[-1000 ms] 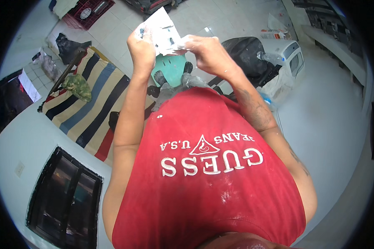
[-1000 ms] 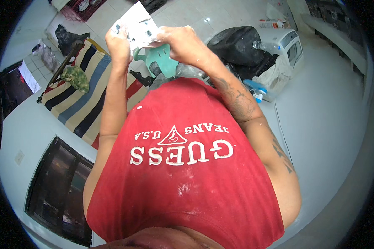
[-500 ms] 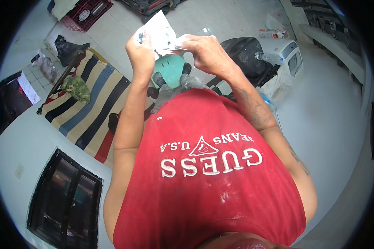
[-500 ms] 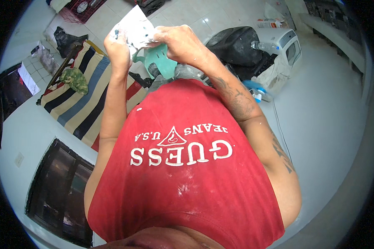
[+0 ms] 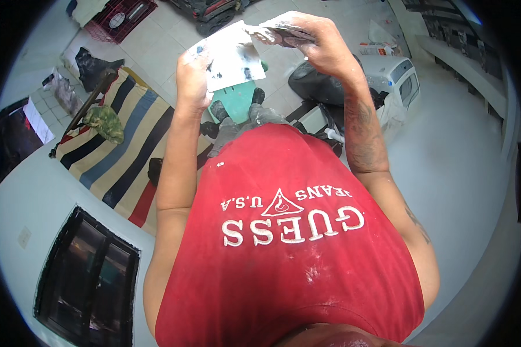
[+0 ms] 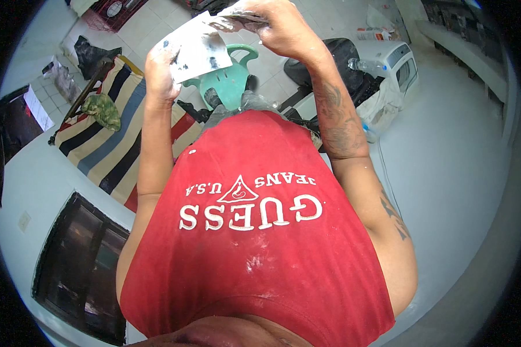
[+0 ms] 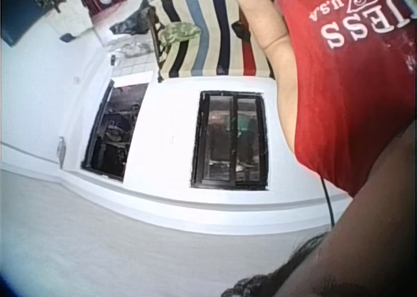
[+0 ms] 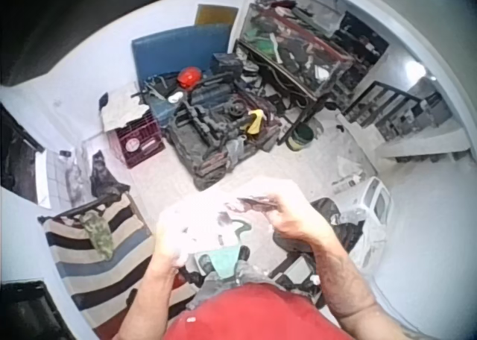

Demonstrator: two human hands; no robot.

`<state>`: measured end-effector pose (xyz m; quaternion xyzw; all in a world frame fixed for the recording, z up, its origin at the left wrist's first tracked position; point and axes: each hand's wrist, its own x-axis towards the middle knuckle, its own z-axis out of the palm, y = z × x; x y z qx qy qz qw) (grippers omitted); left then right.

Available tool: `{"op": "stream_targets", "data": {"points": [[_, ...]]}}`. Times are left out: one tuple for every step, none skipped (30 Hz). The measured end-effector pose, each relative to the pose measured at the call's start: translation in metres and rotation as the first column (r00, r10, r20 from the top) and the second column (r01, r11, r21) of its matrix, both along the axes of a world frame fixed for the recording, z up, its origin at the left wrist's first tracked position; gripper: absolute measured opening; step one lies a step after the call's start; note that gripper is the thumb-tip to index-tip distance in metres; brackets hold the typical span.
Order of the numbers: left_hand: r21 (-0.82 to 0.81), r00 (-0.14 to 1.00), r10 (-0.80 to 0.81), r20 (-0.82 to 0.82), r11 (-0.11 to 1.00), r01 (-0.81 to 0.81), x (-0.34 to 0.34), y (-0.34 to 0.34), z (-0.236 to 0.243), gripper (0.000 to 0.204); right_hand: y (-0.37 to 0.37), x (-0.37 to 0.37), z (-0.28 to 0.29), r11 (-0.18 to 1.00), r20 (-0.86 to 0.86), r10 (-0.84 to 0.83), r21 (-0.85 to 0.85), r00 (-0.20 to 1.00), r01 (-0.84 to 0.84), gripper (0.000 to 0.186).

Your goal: Applying and smoothing plaster or joint compound onto a ceiling surface using putty knives.

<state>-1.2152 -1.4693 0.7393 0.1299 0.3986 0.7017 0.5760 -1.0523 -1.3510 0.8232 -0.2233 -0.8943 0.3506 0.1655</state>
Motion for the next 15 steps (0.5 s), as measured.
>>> {"op": "stream_targets", "data": {"points": [[0.0,1.0,0.001,0.001,1.0,-0.001,0.001,0.0,0.0,0.017,-0.003,-0.003,-0.001,0.999,0.005,-0.026,-0.028,1.0,0.026,0.032],[-0.007,1.0,0.015,0.007,1.0,-0.015,0.004,0.0,0.001,0.017,-0.005,-0.005,-0.001,0.997,0.011,-0.052,-0.055,0.999,0.052,0.032],[-0.014,1.0,0.028,0.012,1.0,-0.028,0.005,0.0,0.002,0.016,-0.007,-0.009,-0.002,0.997,0.012,-0.05,-0.055,0.999,0.051,0.032],[-0.014,0.999,0.03,0.012,0.999,-0.03,0.006,-0.001,0.001,0.016,-0.008,-0.013,-0.002,0.997,0.073,-0.05,0.07,0.996,0.045,0.033],[0.0,0.997,0.045,-0.065,0.999,-0.045,0.006,-0.002,-0.002,0.015,-0.009,-0.015,-0.003,0.981,0.134,-0.058,0.192,0.989,0.031,0.035],[0.015,0.988,0.063,-0.141,0.998,-0.061,0.007,-0.003,-0.003,0.014,-0.008,-0.015,-0.008,0.981,0.135,-0.054,0.192,0.989,0.027,0.035],[0.016,0.988,0.063,-0.141,0.998,-0.061,0.008,-0.002,-0.003,0.014,-0.008,-0.012,-0.019,0.972,0.152,-0.037,0.237,0.988,0.0,0.036],[0.005,0.977,0.083,-0.195,0.996,-0.084,0.009,-0.002,-0.002,0.014,-0.01,-0.009,-0.028,0.96,0.169,-0.021,0.28,0.985,-0.028,0.038],[-0.006,0.963,0.106,-0.248,0.994,-0.111,0.009,-0.002,-0.002,0.013,-0.014,-0.009,-0.034,0.945,0.169,-0.037,0.326,0.985,-0.021,0.039],[-0.006,0.962,0.111,-0.248,0.993,-0.116,0.01,-0.002,-0.003,0.013,-0.018,-0.009,-0.038,0.945,0.169,-0.032,0.326,0.985,-0.025,0.039],[-0.026,0.948,0.114,-0.298,0.992,-0.127,0.011,-0.002,-0.004,0.013,-0.021,-0.008,-0.04,0.947,0.199,-0.019,0.318,0.98,-0.046,0.033],[-0.045,0.93,0.115,-0.348,0.989,-0.14,0.01,-0.003,-0.006,0.013,-0.025,-0.008,-0.041,0.949,0.227,-0.006,0.309,0.974,-0.066,0.029],[-0.045,0.929,0.119,-0.35,0.989,-0.143,0.009,-0.002,-0.008,0.013,-0.03,-0.007,-0.039,0.956,0.248,0.03,0.277,0.968,-0.101,0.026],[-0.049,0.922,0.139,-0.362,0.985,-0.168,0.007,-0.001,-0.01,0.013,-0.035,-0.008,-0.04,0.955,0.245,0.032,0.278,0.969,-0.102,0.026],[-0.053,0.915,0.157,-0.373,0.98,-0.19,0.007,0.001,-0.012,0.013,-0.04,-0.007,-0.042,0.955,0.284,0.038,0.273,0.958,-0.119,0.026]]}}
